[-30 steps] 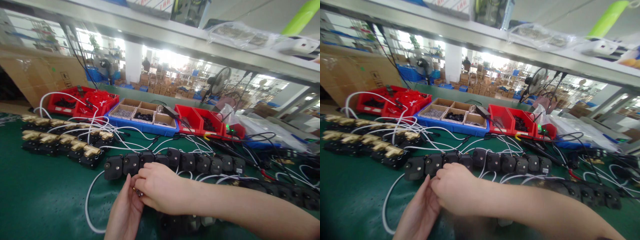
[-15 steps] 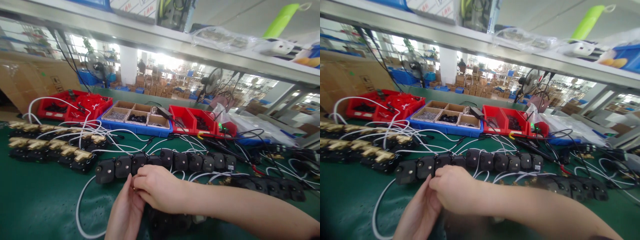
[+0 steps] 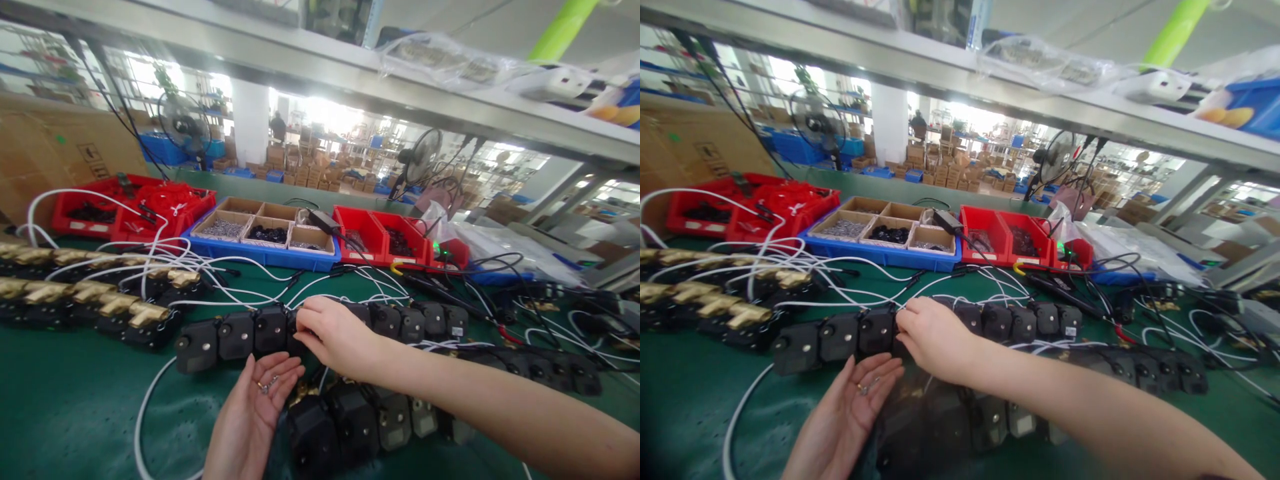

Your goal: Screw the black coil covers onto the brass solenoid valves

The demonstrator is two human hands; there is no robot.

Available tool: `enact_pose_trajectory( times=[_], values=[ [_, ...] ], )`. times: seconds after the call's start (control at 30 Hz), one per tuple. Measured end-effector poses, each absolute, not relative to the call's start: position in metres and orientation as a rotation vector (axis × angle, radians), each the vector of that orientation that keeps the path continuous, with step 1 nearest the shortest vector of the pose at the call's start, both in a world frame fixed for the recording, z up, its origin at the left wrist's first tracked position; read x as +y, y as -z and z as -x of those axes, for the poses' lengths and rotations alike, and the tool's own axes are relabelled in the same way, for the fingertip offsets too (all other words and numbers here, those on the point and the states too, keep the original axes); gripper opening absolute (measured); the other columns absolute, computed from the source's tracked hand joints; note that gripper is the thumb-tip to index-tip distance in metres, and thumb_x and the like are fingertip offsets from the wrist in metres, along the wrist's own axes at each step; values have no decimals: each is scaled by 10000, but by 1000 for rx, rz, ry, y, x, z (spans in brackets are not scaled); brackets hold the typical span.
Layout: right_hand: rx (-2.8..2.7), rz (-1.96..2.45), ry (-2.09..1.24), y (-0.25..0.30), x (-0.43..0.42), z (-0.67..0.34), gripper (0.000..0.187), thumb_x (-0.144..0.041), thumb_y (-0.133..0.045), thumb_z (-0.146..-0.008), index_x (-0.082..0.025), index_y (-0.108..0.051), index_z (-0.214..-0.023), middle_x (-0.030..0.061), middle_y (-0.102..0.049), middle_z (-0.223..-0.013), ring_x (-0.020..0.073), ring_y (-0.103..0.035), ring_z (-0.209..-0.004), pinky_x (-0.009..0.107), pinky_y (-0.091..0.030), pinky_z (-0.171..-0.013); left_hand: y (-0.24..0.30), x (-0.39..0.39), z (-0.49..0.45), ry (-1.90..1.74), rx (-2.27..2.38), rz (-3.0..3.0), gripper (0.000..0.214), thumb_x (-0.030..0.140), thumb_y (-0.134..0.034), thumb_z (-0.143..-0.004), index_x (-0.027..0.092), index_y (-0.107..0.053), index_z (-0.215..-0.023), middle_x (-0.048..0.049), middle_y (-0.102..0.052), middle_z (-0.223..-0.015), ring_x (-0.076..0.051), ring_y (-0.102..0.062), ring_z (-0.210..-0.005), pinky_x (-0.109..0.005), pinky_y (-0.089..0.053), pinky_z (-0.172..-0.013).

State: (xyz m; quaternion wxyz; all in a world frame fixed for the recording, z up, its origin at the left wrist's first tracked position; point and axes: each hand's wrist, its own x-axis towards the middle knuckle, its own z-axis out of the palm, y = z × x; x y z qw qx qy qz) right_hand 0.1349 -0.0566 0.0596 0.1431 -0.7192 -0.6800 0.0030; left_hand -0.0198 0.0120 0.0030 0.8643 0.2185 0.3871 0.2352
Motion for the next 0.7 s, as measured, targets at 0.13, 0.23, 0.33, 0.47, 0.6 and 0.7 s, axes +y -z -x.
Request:
enact_pose_trajectory(
  times=[0.13, 0.23, 0.33, 0.47, 0.6, 0.7],
  values=[
    [-2064, 2108, 26, -57, -51, -135, 87, -164, -597, -947, -131, -605, -867, 75, -596, -896, 191, -535, -852, 296, -421, -759, -9, 10, 17, -496, 837, -477, 398, 184, -408, -1002, 27, -715, -803, -206, -764, -839, -211, -766, -760, -240, -638, -697],
    [-2128, 2124, 64, -56, -47, -133, 90, -166, -566, -962, -133, -614, -893, 79, -596, -895, 209, -542, -868, 314, -432, -774, -13, 8, 17, -523, 829, -495, 385, 184, -417, -999, 26, -717, -816, -207, -766, -839, -209, -766, -757, -226, -633, -693],
    [-2141, 2155, 41, -58, -44, -130, 91, -163, -565, -960, -133, -623, -896, 80, -597, -889, 212, -550, -866, 317, -430, -767, -11, 9, 19, -505, 825, -488, 399, 188, -409, -1003, 30, -720, -808, -202, -765, -828, -202, -763, -734, -225, -632, -681],
    [-2065, 2219, -51, -65, -43, -128, 81, -176, -599, -944, -128, -629, -886, 78, -601, -895, 195, -554, -840, 302, -405, -731, -7, 12, 20, -483, 822, -468, 418, 190, -397, -1006, 25, -719, -798, -210, -764, -825, -208, -763, -731, -241, -635, -675],
    [-1956, 2266, -125, -67, -43, -128, 96, -212, -648, -920, -130, -611, -884, 58, -598, -886, 182, -542, -833, 292, -383, -722, -8, 14, 19, -488, 814, -470, 407, 193, -406, -1004, 17, -716, -809, -221, -762, -835, -213, -762, -738, -244, -634, -683],
    [-1901, 2242, -109, -65, -44, -128, 118, -184, -665, -894, -135, -604, -983, 50, -598, -928, 180, -543, -860, 283, -379, -723, -10, 14, 18, -489, 808, -471, 406, 200, -409, -1004, 17, -715, -809, -223, -761, -833, -216, -761, -737, -248, -634, -686]
  ],
)
